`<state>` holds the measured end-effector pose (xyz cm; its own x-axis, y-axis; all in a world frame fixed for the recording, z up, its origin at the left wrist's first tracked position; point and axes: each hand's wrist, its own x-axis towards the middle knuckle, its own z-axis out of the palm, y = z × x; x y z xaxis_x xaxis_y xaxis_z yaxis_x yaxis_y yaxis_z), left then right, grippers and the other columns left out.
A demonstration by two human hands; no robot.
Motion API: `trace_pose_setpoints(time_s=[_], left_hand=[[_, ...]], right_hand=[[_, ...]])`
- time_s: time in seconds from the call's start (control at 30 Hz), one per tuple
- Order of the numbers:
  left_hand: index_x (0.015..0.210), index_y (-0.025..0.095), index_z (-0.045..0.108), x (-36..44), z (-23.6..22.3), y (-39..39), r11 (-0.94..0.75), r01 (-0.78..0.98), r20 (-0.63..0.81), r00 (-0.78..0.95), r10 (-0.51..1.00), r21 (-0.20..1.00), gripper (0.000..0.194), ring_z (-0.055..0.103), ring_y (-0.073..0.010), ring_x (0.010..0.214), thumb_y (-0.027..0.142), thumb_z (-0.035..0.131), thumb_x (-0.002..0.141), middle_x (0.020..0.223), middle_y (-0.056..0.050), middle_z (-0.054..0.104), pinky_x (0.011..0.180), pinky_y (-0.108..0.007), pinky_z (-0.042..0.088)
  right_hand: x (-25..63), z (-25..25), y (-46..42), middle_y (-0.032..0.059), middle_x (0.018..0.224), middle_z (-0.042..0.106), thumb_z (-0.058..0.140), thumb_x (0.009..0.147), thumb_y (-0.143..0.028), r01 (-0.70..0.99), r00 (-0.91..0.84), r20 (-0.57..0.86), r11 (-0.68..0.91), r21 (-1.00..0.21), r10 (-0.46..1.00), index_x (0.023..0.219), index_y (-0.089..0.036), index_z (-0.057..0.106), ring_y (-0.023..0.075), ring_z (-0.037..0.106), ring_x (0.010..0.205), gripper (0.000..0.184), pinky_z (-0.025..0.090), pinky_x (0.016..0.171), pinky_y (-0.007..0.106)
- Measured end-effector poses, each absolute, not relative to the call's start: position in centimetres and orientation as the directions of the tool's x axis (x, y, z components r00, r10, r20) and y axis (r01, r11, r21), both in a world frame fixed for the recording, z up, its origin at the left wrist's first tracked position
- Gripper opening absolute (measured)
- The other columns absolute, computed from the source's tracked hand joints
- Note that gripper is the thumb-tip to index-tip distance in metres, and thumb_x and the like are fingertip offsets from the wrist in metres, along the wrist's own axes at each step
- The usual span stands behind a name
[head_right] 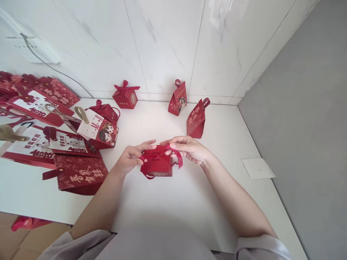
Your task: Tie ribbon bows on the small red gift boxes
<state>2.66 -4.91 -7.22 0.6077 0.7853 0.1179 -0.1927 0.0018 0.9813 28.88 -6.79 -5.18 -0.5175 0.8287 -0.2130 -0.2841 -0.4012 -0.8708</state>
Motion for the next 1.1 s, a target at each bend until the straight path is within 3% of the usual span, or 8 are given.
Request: trace_pose_setpoints(time_s=[0.13,0.3,0.43,0.57,0.73,0.9,1.1], left_hand=[[0.078,0.023,0.078,3.0,-7.4,-5.2,0.002,-0.144,0.088,0.617,0.782,0.99,0.01,0.042,-0.0301,0.132,0.029,0.077,0.071,0.095,-0.011,0.075,0.105,-0.051,0.036],[0.071,0.023,0.077,3.0,-7.0,-5.2,-0.081,-0.052,0.095,0.656,0.749,0.995,0.01,0.051,-0.0289,0.123,0.033,0.077,0.071,0.077,-0.009,0.074,0.109,-0.048,0.029],[0.072,0.023,0.077,3.2,-6.6,-5.4,-0.166,0.106,0.062,0.631,0.773,0.98,0.008,0.055,-0.0262,0.117,0.031,0.076,0.073,0.089,-0.009,0.073,0.116,-0.047,0.012],[0.074,0.024,0.078,3.4,-6.3,-5.6,-0.181,0.214,0.018,0.597,0.802,0.96,0.008,0.055,-0.0253,0.117,0.032,0.075,0.074,0.094,-0.008,0.072,0.117,-0.047,-0.003],[0.075,0.027,0.078,3.5,-6.3,-5.6,-0.167,0.257,-0.013,0.579,0.815,0.952,0.008,0.054,-0.0245,0.118,0.034,0.076,0.073,0.091,-0.005,0.073,0.117,-0.047,-0.011],[0.081,0.026,0.078,3.4,-6.3,-5.8,-0.167,0.262,-0.011,0.565,0.825,0.951,0.012,0.056,-0.0239,0.117,0.034,0.077,0.071,0.112,-0.006,0.069,0.118,-0.046,-0.007],[0.084,0.027,0.078,3.5,-6.0,-5.9,-0.181,0.284,-0.018,0.579,0.815,0.942,0.013,0.054,-0.0235,0.119,0.033,0.076,0.073,0.105,-0.004,0.072,0.118,-0.046,-0.006]], right_hand=[[28.0,-5.2,-7.1,0.01,0.107,0.07,0.076,0.076,-0.035,-0.317,-0.54,-0.184,-0.401,-0.859,0.821,0.08,-0.014,0.066,0.0131,0.07,0.069,0.023,0.058,0.056,0.019],[27.5,-5.7,-7.2,0.0043,0.071,0.071,0.072,0.079,-0.041,-0.217,-0.555,-0.165,-0.333,-0.918,0.815,0.086,-0.014,0.07,0.0109,0.063,0.049,0.027,0.051,0.042,0.018],[27.2,-5.7,-7.4,-0.0012,0.051,0.062,0.07,0.082,-0.04,-0.172,-0.548,-0.114,-0.245,-0.954,0.829,0.085,-0.015,0.072,0.0097,0.055,0.039,0.025,0.048,0.04,0.02],[26.7,-5.6,-7.7,0.0002,0.06,0.065,0.073,0.079,-0.039,-0.126,-0.515,-0.107,-0.198,-0.972,0.85,0.089,-0.016,0.074,0.0089,0.053,0.04,0.025,0.049,0.041,0.024],[26.0,-5.8,-8.3,0.0004,0.082,0.063,0.076,0.075,-0.033,-0.129,-0.473,-0.049,-0.124,-0.984,0.88,0.09,-0.022,0.076,0.0038,0.049,0.043,0.018,0.044,0.038,0.021],[25.4,-5.8,-9.0,-0.0023,0.079,0.047,0.068,0.083,-0.032,-0.02,-0.457,-0.022,-0.035,-0.999,0.889,0.102,-0.029,0.074,0.0049,0.049,0.052,0.02,0.044,0.043,0.02],[25.6,-4.9,-9.5,-0.0004,0.081,0.05,0.058,0.089,-0.021,0.18,-0.516,0.048,0.163,-0.97,0.855,0.111,-0.029,0.07,0.0083,0.052,0.062,0.026,0.046,0.055,0.022]])
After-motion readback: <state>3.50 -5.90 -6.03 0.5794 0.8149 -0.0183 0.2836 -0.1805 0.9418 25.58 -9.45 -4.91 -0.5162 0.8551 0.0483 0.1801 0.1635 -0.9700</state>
